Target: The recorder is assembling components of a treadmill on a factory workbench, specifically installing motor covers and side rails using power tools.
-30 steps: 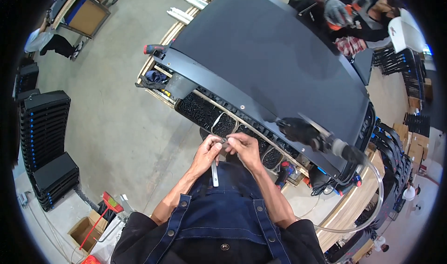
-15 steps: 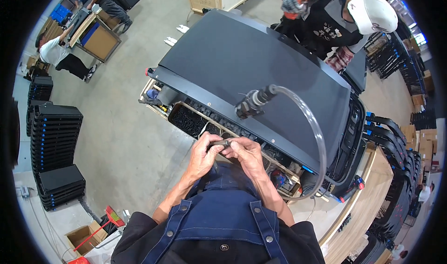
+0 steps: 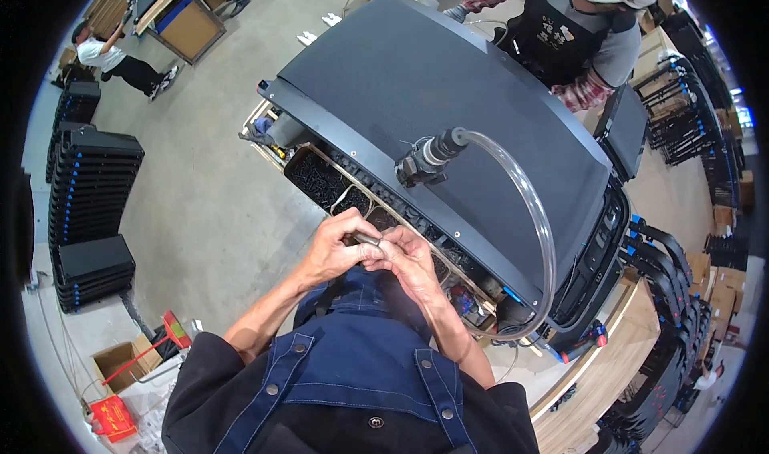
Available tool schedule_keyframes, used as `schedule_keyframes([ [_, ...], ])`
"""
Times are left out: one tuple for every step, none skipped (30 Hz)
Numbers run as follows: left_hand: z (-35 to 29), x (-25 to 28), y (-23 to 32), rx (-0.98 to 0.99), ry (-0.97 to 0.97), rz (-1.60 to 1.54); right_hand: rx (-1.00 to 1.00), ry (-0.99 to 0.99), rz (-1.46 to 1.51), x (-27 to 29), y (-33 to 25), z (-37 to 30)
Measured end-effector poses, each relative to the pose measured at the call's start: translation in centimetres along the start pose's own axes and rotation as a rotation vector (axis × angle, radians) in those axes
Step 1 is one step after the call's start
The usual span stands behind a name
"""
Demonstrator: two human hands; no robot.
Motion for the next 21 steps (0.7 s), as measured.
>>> schedule_keyframes([
  [0.2, 0.1, -1.1, 0.015, 0.007, -0.12, -0.026, 0.021, -0.057, 0.5, 0.5, 0.2],
  [0.4, 0.3, -2.1, 0.012, 0.013, -0.133, -0.052, 0.043, -0.117, 0.8, 0.9, 0.3],
  [0.5, -0.2, -4.5, 0.152, -0.053, -0.222, -0.097, 0.081, -0.123, 1.1, 1.3, 0.4],
  [0.5, -0.9, -6.9, 0.289, -0.122, -0.31, -0.101, 0.086, -0.137, 1.2, 1.3, 0.4],
  [0.5, -1.4, -9.5, 0.365, -0.11, -0.42, -0.056, 0.202, -0.36, 2.3, 0.4, 0.4],
  [0.2, -2.1, -12.6, 0.554, -0.117, -0.531, -0.008, 0.323, -0.583, 3.5, -0.7, 0.3],
  [0.3, -2.1, -15.2, 0.645, -0.076, -0.557, 0.123, 0.394, -0.578, 3.3, -2.7, 0.1],
  [0.4, -2.2, -17.8, 0.738, -0.038, -0.583, 0.264, 0.461, -0.658, 2.9, -5.2, 0.0],
  [0.7, -3.2, -19.7, 0.802, -0.031, -0.73, 0.342, 0.548, -0.72, 2.4, -7.3, 0.0],
  [1.3, -3.8, -22.0, 0.821, -0.019, -0.848, 0.422, 0.627, -0.782, 1.3, -9.5, 0.5],
  [2.2, -5.0, -23.3, 0.875, -0.045, -0.986, 0.451, 0.598, -0.772, -0.1, -11.2, 2.0],
  [3.0, -6.3, -24.4, 0.935, -0.072, -1.121, 0.478, 0.572, -0.759, -1.1, -12.7, 3.6],
  [3.9, -7.8, -25.2, 0.946, -0.111, -1.326, 0.496, 0.496, -0.741, -2.2, -13.9, 5.1],
  [5.0, -9.1, -26.0, 0.93, -0.168, -1.446, 0.491, 0.516, -0.758, -1.5, -14.4, 6.5],
  [6.0, -9.5, -26.1, 0.901, -0.217, -1.43, 0.522, 0.404, -0.826, -1.3, -14.3, 8.2],
  [7.4, -10.3, -24.8, 0.866, -0.29, -1.422, 0.557, 0.301, -0.909, -2.1, -14.8, 8.8],
  [8.3, -11.1, -23.9, 0.899, -0.356, -1.407, 0.559, 0.356, -0.698, -1.5, -14.5, 9.0],
  [8.4, -10.9, -24.2, 0.959, -0.294, -1.182, 0.549, 0.38, -0.713, -1.2, -14.1, 9.4],
  [8.9, -10.9, -24.0, 0.916, -0.356, -1.212, 0.596, 0.391, -0.73, -1.6, -13.9, 9.3],
  [9.5, -10.8, -23.9, 0.87, -0.416, -1.241, 0.644, 0.401, -0.749, -1.9, -13.7, 9.2],
  [9.8, -10.5, -24.8, 0.895, -0.392, -1.233, 0.678, 0.376, -0.744, -2.0, -13.3, 9.6],
])
Point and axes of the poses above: each hand's wrist, its own z-axis towards the middle knuckle, its own x-axis out of the back of the hand, y = z × x, the point moved 9 cm from there along z, towards the middle knuckle, and after that the axes turned 3 degrees about -z, right-handed, at the moved point
